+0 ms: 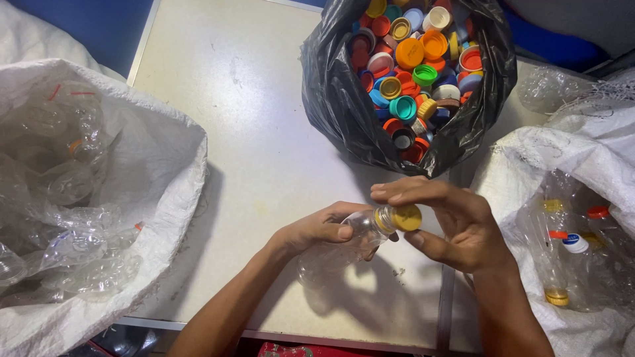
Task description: Removing caps and sorting plastic bottles for recycling.
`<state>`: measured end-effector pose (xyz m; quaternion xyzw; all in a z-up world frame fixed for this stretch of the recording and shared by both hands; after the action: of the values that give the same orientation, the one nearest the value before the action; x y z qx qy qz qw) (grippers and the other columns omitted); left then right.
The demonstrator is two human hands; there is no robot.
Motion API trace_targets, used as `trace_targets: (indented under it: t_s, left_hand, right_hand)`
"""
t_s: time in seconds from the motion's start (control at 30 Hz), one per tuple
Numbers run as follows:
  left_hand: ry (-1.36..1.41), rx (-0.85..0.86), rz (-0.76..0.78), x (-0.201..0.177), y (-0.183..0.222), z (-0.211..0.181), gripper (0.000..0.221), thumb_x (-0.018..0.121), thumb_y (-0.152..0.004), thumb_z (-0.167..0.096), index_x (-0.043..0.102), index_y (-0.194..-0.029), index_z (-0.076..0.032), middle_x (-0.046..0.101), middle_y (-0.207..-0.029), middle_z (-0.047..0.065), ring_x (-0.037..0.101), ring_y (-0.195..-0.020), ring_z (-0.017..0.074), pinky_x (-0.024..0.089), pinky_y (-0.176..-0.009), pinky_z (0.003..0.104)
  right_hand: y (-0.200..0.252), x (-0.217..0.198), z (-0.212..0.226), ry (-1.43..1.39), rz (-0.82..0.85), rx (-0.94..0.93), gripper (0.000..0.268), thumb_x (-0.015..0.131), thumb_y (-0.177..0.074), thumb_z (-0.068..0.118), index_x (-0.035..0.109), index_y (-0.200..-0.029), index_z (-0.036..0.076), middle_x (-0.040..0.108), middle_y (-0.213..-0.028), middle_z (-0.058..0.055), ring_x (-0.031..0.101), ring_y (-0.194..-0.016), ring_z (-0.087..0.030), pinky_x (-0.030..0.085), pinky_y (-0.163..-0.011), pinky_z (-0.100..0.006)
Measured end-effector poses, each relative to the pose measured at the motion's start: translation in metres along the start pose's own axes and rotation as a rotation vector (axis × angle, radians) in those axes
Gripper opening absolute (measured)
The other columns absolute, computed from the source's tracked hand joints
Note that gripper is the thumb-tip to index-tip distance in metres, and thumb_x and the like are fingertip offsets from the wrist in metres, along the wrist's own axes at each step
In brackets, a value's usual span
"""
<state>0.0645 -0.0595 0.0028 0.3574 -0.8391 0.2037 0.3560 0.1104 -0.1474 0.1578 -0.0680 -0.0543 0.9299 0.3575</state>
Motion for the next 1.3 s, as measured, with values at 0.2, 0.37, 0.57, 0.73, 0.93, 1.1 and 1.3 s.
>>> trace_targets:
  t_s: [0.2, 0.37, 0.57, 0.73, 0.93, 1.1, 1.3]
  left_hand:
    - [-0.062, 0.015, 0.070, -0.001, 0.003, 0.005, 0.082, 0.081, -0.081, -0.061, 0.067, -0.127, 0.006, 0.069, -0.092, 0.013, 0.069, -0.087, 0.0254, 0.056, -0.085, 0.040]
    - [-0.011, -0.040, 0.133, 0.016, 0.008, -0.001, 0.073, 0.079, -0.085, -0.054, 0.067, -0.126, 0.006, 0.068, -0.094, 0.014, 0.069, -0.088, 0.0250, 0.057, -0.083, 0.041]
    - [0.138, -0.128, 0.193, 0.027, 0.010, 0.005, 0.060, 0.074, -0.096, -0.041, 0.064, -0.130, 0.007, 0.064, -0.090, 0.011, 0.063, -0.083, 0.0206, 0.053, -0.077, 0.039]
    - [0.059, -0.168, 0.133, 0.032, 0.006, -0.004, 0.057, 0.071, -0.095, -0.042, 0.064, -0.130, 0.002, 0.062, -0.090, 0.008, 0.060, -0.083, 0.0178, 0.052, -0.077, 0.037]
    - [-0.325, -0.126, 0.012, 0.023, 0.000, -0.013, 0.052, 0.068, -0.095, -0.052, 0.068, -0.114, -0.003, 0.062, -0.094, 0.004, 0.059, -0.089, 0.0132, 0.049, -0.078, 0.031]
    - [-0.522, -0.166, -0.105, 0.012, 0.003, -0.019, 0.059, 0.061, -0.091, -0.057, 0.071, -0.117, -0.006, 0.063, -0.083, 0.003, 0.058, -0.078, 0.0142, 0.046, -0.068, 0.032]
    - [-0.096, -0.153, 0.036, 0.027, 0.011, -0.008, 0.063, 0.064, -0.102, -0.053, 0.071, -0.114, 0.008, 0.057, -0.074, 0.004, 0.061, -0.073, 0.0199, 0.055, -0.071, 0.041]
  right_hand:
    - [0.004, 0.005, -0.009, 0.106, 0.024, 0.063, 0.040, 0.078, -0.082, 0.010, 0.072, -0.122, 0.006, 0.074, -0.134, -0.019, 0.065, -0.138, -0.035, 0.047, -0.122, -0.052]
    - [0.001, 0.003, 0.010, 0.275, 0.186, -0.025, 0.043, 0.083, -0.080, 0.010, 0.073, -0.121, 0.008, 0.076, -0.131, -0.013, 0.068, -0.135, -0.031, 0.051, -0.114, -0.048]
    - [0.007, 0.002, 0.019, 0.552, 0.261, 0.111, 0.042, 0.083, -0.079, 0.012, 0.076, -0.121, 0.014, 0.077, -0.113, -0.004, 0.074, -0.103, -0.018, 0.063, -0.083, -0.030]
    - [0.013, -0.004, 0.011, 0.605, 0.228, 0.248, 0.043, 0.082, -0.083, 0.020, 0.072, -0.125, 0.014, 0.078, -0.105, 0.000, 0.072, -0.090, -0.015, 0.062, -0.072, -0.029]
    - [0.002, -0.006, 0.001, 0.795, 0.204, 0.447, 0.043, 0.079, -0.076, 0.023, 0.073, -0.118, 0.014, 0.077, -0.099, -0.002, 0.075, -0.078, -0.020, 0.060, -0.067, -0.036]
    - [0.002, -0.008, -0.005, 0.644, 0.188, 0.355, 0.038, 0.080, -0.075, 0.015, 0.074, -0.113, 0.013, 0.082, -0.104, -0.001, 0.077, -0.091, -0.018, 0.065, -0.074, -0.032]
    - [0.009, -0.007, -0.004, 0.594, 0.222, 0.257, 0.041, 0.081, -0.075, 0.009, 0.075, -0.116, 0.014, 0.083, -0.111, -0.002, 0.079, -0.093, -0.019, 0.067, -0.077, -0.030]
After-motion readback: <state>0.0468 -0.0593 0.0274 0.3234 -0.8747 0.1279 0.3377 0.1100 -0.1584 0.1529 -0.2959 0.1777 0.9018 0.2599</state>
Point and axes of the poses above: each hand's wrist, its own y-axis away from the middle knuckle, its own x-axis out of the palm, z = x × y, the point moved 9 cm from there along -y, towards the middle knuckle
